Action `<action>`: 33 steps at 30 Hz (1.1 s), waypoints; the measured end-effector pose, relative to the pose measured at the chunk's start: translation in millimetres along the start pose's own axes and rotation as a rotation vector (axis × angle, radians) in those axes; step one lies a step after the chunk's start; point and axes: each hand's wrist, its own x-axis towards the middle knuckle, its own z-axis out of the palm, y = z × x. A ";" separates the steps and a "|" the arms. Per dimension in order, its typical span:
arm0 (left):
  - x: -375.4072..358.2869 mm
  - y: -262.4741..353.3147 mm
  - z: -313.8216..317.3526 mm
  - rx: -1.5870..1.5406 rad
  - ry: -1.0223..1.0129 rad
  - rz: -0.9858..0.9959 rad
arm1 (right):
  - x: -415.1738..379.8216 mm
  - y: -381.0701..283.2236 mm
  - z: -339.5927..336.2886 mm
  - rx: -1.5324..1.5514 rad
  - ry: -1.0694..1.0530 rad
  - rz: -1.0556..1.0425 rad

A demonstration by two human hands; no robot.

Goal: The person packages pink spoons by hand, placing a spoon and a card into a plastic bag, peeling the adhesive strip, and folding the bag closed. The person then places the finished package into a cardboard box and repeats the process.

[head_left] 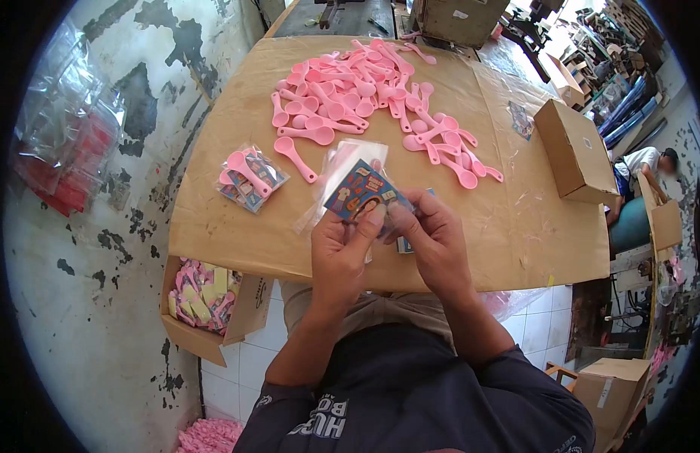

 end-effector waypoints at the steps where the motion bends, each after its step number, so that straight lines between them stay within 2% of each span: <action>1: 2.0 0.4 -1.5 0.000 -0.019 0.016 | 0.2 -0.5 -1.0 -0.003 -0.002 -0.001; 2: 5.1 2.5 -1.5 -0.002 -0.017 0.018 | -0.7 -1.2 -2.0 0.030 -0.026 0.033; 4: 13.1 11.2 1.6 -0.262 -0.084 0.105 | -3.3 -2.1 -1.2 0.062 -0.052 0.071; 7: 18.1 17.0 2.4 -0.415 -0.122 0.153 | -9.3 -4.5 2.9 -0.031 -0.003 0.081; 9: 18.4 17.6 4.3 -0.399 -0.108 0.174 | -12.6 -6.3 5.9 -0.026 0.018 0.110; 11: 18.9 14.0 2.7 -0.506 -0.195 0.153 | -13.8 -9.2 9.7 -0.042 0.037 0.142; 16: 14.6 15.7 7.3 -0.514 -0.209 0.042 | -12.1 -1.4 12.7 -0.095 0.089 0.121; 18: 12.8 12.1 6.7 -0.464 -0.228 0.034 | -8.7 12.9 10.7 -0.182 0.088 -0.104; 22: 2.5 8.1 15.4 -0.346 -0.241 0.034 | -6.1 10.4 15.8 -0.076 0.128 -0.096; 24: 1.4 7.6 20.6 -0.328 -0.248 0.063 | -4.7 7.7 18.9 0.087 0.141 -0.078; 29: 4.4 15.0 23.6 -0.285 -0.207 0.073 | -7.0 7.3 14.7 0.023 0.156 -0.121; 31: 8.5 17.4 22.0 -0.239 -0.090 0.116 | -8.2 9.3 13.1 0.032 0.166 -0.144; 33: 12.9 20.1 11.4 -0.357 -0.150 0.081 | -10.2 6.7 13.0 -0.025 0.108 -0.129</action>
